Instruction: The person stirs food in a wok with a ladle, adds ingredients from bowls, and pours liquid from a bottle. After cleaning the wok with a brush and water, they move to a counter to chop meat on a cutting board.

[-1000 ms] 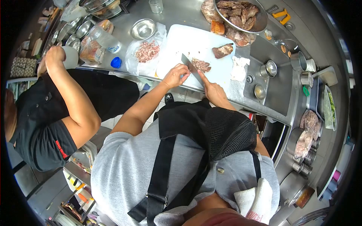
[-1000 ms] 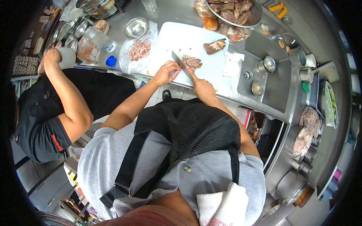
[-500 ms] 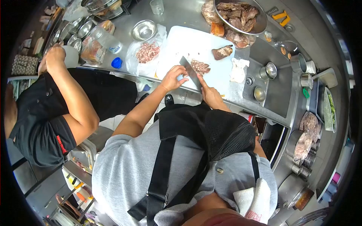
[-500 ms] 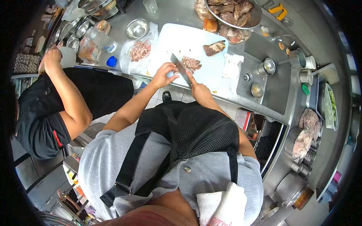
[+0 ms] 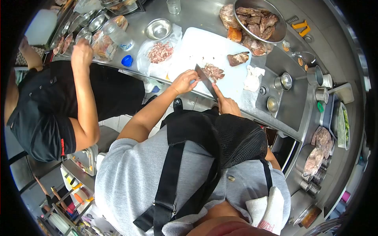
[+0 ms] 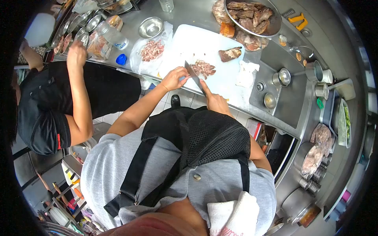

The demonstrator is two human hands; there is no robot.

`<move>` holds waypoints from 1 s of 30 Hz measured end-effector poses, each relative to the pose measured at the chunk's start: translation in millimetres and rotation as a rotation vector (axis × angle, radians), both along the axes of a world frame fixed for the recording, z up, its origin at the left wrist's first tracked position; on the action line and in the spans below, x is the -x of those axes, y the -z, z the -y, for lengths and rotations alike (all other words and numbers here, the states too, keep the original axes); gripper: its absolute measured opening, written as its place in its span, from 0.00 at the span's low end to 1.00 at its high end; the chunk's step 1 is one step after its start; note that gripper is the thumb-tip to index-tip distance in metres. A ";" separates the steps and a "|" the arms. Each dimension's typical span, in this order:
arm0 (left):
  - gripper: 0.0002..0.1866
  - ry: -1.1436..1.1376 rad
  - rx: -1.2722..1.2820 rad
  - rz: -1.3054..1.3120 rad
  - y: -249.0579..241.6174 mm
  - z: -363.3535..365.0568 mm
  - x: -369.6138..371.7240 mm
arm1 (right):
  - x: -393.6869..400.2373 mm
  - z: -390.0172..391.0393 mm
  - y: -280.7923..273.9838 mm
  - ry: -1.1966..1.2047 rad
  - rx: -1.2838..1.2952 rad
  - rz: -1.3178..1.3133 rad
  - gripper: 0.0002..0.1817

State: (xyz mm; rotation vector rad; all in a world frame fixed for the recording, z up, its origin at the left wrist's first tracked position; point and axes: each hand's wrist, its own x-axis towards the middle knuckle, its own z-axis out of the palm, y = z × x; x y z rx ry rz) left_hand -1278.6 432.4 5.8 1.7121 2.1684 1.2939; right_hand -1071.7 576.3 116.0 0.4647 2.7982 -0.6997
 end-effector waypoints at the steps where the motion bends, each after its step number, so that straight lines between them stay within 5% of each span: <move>1: 0.03 0.005 -0.014 0.005 2.2 -0.1 1.2 | 0.4 0.5 -0.7 0.008 0.007 0.023 0.43; 4: 0.05 0.012 0.006 -0.014 2.3 1.7 1.8 | 9.6 1.4 46.4 0.008 0.009 -0.055 0.43; 14: 0.07 0.005 0.026 -0.021 7.7 6.8 0.5 | 11.7 -3.9 4.0 -0.068 0.002 -0.004 0.41; 20: 0.06 -0.042 0.028 -0.014 5.4 10.0 -3.5 | 14.9 6.1 38.1 0.030 0.042 0.057 0.40; 27: 0.07 -0.167 0.031 -0.001 6.5 -3.1 -14.1 | 24.2 -32.2 44.0 -0.042 0.190 -0.127 0.37; 30: 0.07 -0.222 -0.051 0.074 5.6 -25.3 -17.6 | 19.6 -51.4 34.4 0.086 0.389 -0.395 0.38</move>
